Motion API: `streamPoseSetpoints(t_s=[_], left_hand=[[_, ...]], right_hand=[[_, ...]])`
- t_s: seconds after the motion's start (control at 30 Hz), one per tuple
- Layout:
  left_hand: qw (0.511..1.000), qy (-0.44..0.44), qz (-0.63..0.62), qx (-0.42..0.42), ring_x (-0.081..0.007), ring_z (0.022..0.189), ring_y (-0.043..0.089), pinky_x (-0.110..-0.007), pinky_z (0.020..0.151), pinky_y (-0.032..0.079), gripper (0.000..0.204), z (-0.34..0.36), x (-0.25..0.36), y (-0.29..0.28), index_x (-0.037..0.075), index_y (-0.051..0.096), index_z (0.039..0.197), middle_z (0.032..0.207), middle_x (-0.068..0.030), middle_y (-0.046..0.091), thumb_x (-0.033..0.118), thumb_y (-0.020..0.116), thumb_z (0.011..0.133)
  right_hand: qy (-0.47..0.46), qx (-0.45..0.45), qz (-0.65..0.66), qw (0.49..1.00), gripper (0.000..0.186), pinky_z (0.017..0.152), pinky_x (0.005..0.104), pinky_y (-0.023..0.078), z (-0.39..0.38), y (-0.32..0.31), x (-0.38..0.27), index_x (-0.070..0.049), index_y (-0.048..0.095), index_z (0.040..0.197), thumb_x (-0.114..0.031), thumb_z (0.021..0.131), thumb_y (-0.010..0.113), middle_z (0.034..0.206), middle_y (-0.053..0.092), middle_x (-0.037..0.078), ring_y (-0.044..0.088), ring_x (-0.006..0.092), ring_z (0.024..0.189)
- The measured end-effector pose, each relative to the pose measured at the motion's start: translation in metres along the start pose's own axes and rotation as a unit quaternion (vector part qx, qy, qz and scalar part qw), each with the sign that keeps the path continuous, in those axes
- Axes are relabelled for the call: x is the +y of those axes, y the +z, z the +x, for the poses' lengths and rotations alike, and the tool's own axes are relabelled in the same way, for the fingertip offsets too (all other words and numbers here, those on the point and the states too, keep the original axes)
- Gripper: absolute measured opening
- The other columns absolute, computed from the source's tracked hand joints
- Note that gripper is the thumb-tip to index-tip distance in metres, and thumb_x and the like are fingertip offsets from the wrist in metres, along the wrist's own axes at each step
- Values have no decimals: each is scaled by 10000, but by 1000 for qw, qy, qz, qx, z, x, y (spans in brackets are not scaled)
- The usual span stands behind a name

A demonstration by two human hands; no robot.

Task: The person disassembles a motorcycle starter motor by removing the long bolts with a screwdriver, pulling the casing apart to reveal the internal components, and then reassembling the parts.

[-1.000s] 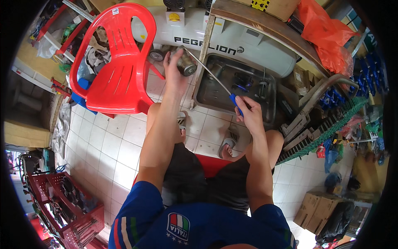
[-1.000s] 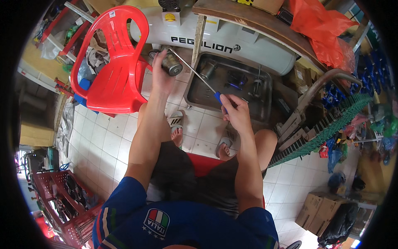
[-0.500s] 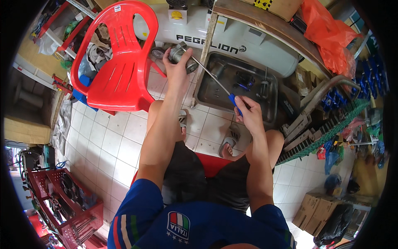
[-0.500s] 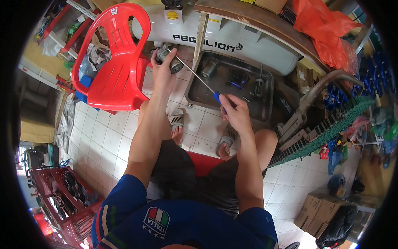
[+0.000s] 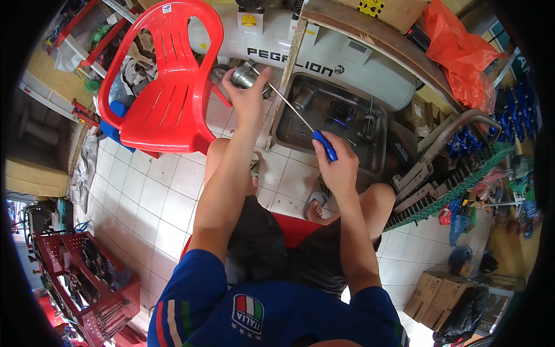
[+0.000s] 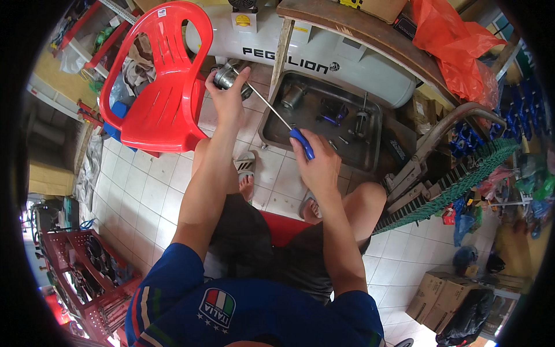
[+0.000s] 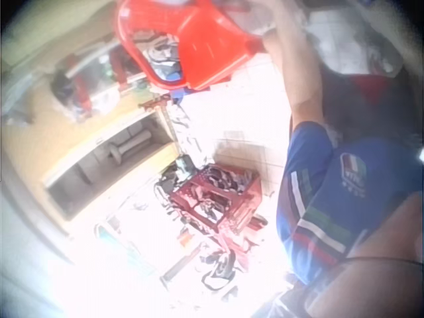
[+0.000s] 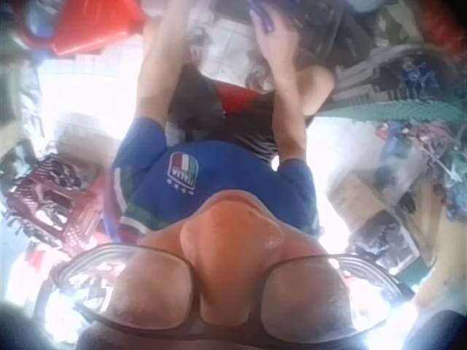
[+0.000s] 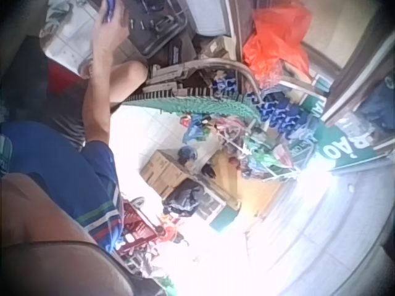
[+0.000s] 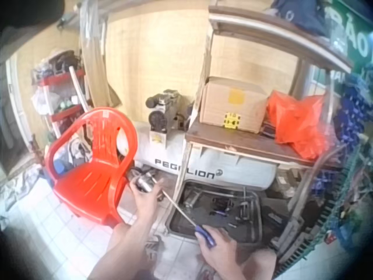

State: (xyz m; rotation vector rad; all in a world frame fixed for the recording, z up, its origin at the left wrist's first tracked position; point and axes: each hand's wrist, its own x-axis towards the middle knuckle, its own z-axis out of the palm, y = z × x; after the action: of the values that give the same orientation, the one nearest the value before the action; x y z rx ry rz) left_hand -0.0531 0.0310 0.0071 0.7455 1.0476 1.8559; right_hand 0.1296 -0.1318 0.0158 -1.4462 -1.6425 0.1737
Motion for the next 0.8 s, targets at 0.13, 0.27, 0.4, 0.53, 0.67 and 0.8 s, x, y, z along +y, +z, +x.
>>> streamPoseSetpoints(t_s=[0.13, 0.27, 0.4, 0.53, 0.67, 0.8], left_hand=[[999, -9, -37, 17, -193, 929, 618, -304, 765, 541, 881, 8, -3, -6, 16, 274, 1381, 1158, -160, 538, 50, 873, 735], [999, 23, -34, -1, -191, 862, 639, -305, 733, 546, 844, 10, -4, -7, 25, 287, 1359, 1089, -156, 574, 64, 866, 746], [998, 26, 27, -51, -173, 871, 626, -295, 712, 542, 779, 0, 0, -4, 44, 313, 1337, 1097, -141, 568, 97, 851, 776], [998, 39, 12, -41, -152, 885, 593, -278, 753, 513, 707, -2, 0, 1, 43, 353, 1296, 1077, -110, 565, 112, 839, 788], [999, 14, 5, -42, -144, 907, 576, -266, 787, 494, 707, -6, -3, 1, 38, 377, 1274, 1072, -102, 567, 133, 862, 769], [999, 17, 27, -43, -149, 902, 582, -278, 776, 504, 758, -7, -3, 2, 34, 376, 1280, 1085, -105, 565, 156, 894, 740]], right_hand=[[261, -118, 319, 904, 314, 571, 267, 507, 0, -5, 14, -22, 691, 1107, -297, 955, 697, 881, 664, 64, 605, 129, 684], [484, -221, 577, 620, 701, 371, 211, 327, 10, -11, 25, 33, 688, 1022, -618, 1012, 427, 792, 636, 76, 517, 55, 568], [417, -359, 305, 777, 675, 412, 257, 389, 7, -13, 8, 26, 705, 872, -592, 1008, 469, 555, 549, 91, 560, 108, 557], [106, -99, -22, 989, 423, 565, 375, 470, -6, 3, 14, 0, 644, 904, -420, 937, 679, 639, 587, 132, 602, 245, 605], [154, -112, 5, 982, 415, 650, 435, 493, -3, 7, 10, -27, 562, 972, -355, 855, 787, 767, 640, 170, 636, 330, 676], [257, -184, 9, 949, 454, 618, 376, 511, 2, 7, 4, -31, 535, 1002, -356, 844, 810, 827, 659, 140, 656, 248, 697]])
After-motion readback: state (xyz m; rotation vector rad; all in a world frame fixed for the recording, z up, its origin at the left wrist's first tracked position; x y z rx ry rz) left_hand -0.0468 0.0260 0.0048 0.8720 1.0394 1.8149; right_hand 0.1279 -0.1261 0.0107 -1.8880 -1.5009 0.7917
